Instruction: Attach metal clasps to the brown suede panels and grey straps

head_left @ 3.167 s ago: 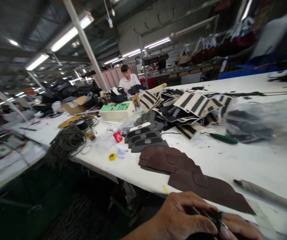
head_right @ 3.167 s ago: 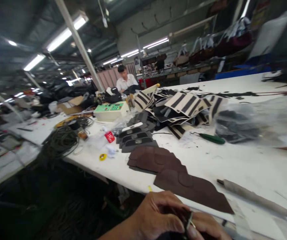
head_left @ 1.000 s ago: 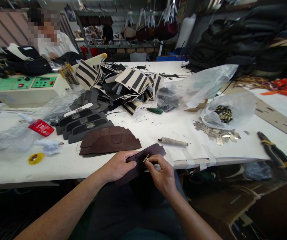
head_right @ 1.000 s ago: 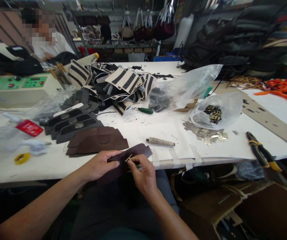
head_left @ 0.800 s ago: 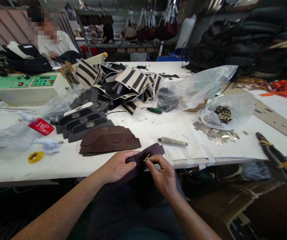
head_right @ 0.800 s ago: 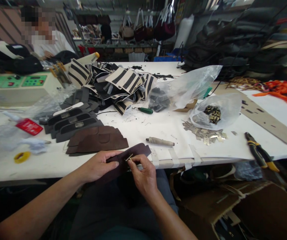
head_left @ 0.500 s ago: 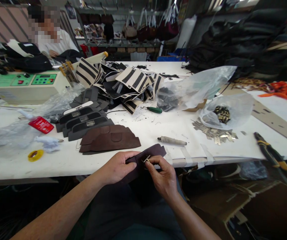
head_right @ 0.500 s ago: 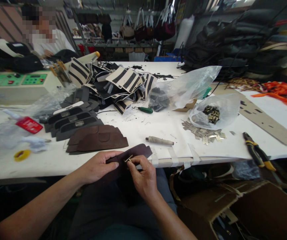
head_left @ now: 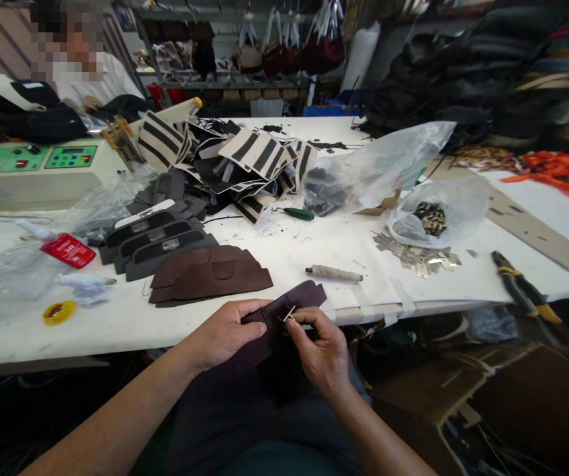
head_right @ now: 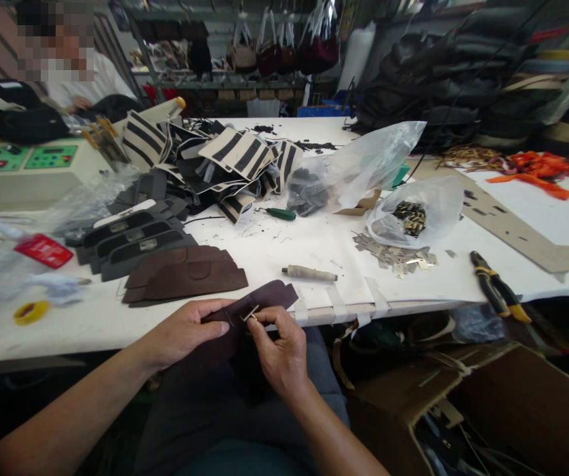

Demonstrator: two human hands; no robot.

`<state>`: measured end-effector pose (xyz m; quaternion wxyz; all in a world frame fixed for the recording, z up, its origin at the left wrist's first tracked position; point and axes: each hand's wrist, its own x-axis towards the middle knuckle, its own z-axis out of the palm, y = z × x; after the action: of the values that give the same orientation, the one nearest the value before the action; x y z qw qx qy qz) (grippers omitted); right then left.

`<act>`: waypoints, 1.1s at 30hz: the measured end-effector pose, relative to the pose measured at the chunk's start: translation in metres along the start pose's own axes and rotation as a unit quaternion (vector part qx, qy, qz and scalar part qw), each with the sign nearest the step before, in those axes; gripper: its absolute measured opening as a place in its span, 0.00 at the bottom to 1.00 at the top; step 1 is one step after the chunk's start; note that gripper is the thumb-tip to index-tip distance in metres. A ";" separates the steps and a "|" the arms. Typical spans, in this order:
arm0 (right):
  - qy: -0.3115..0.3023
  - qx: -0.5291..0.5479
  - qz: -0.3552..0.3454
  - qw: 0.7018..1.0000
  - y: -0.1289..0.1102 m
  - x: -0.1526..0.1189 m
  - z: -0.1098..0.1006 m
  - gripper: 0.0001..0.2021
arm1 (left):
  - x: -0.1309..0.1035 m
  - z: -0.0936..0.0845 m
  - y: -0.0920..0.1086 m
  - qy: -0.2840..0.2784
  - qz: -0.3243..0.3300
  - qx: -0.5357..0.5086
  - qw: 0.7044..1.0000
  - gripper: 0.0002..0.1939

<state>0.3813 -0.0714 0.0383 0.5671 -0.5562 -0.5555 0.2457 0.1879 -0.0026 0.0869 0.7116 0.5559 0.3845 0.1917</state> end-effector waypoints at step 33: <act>-0.155 0.090 0.105 0.978 -0.018 0.001 -0.037 0.10 | -0.015 0.014 0.003 -0.022 -0.038 -0.065 0.997 0.25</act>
<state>0.4090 -0.0879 0.0634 0.4930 -0.5133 -0.5511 0.4356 0.1892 -0.0210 0.0957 0.7613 0.4979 0.3758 0.1768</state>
